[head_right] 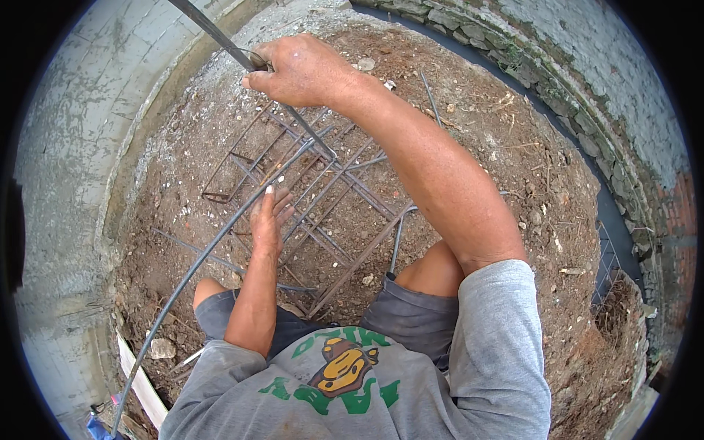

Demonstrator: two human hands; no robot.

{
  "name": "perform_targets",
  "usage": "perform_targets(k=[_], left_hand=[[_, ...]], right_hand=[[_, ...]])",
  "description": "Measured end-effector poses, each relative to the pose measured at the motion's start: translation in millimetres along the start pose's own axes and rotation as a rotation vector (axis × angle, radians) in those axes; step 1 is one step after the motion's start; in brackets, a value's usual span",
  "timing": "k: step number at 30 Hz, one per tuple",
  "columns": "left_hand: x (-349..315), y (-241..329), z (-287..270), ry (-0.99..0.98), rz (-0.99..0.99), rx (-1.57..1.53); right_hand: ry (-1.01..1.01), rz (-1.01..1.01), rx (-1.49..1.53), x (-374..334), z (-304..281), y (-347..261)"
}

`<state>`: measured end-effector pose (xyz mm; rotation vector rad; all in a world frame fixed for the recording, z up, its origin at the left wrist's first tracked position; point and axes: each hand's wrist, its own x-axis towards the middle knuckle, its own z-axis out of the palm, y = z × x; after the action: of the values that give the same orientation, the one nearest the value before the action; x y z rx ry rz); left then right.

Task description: The person secures intersecting rebar rods with wire using pliers, repositions the rebar cage, and fastens additional metal bars to the structure by hand.

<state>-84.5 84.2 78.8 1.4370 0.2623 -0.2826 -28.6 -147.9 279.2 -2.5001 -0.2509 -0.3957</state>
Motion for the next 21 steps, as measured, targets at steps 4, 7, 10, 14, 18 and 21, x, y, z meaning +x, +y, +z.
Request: perform_targets(k=[4, 7, 10, 14, 18, 21], left_hand=[[-9, -4, 14, -0.054, 0.009, 0.139], [-11, 4, 30, -0.118, 0.071, 0.333], [5, 18, 56, -0.114, 0.275, 0.379], [25, 33, 75, -0.141, 0.468, 0.348], [17, 31, 73, -0.133, 0.386, 0.386], [-12, 8, 88, -0.309, 0.257, 0.327]], right_hand=[[0.036, -0.034, -0.030, -2, 0, 2], [0.062, -0.069, -0.013, -2, 2, 5], [0.114, -0.102, 0.063, -9, 4, 18], [0.172, -0.069, 0.208, -45, 0, 64], [-0.014, 0.620, 0.255, -109, 17, 112], [-0.361, 0.708, 0.346, -155, 42, 129]])
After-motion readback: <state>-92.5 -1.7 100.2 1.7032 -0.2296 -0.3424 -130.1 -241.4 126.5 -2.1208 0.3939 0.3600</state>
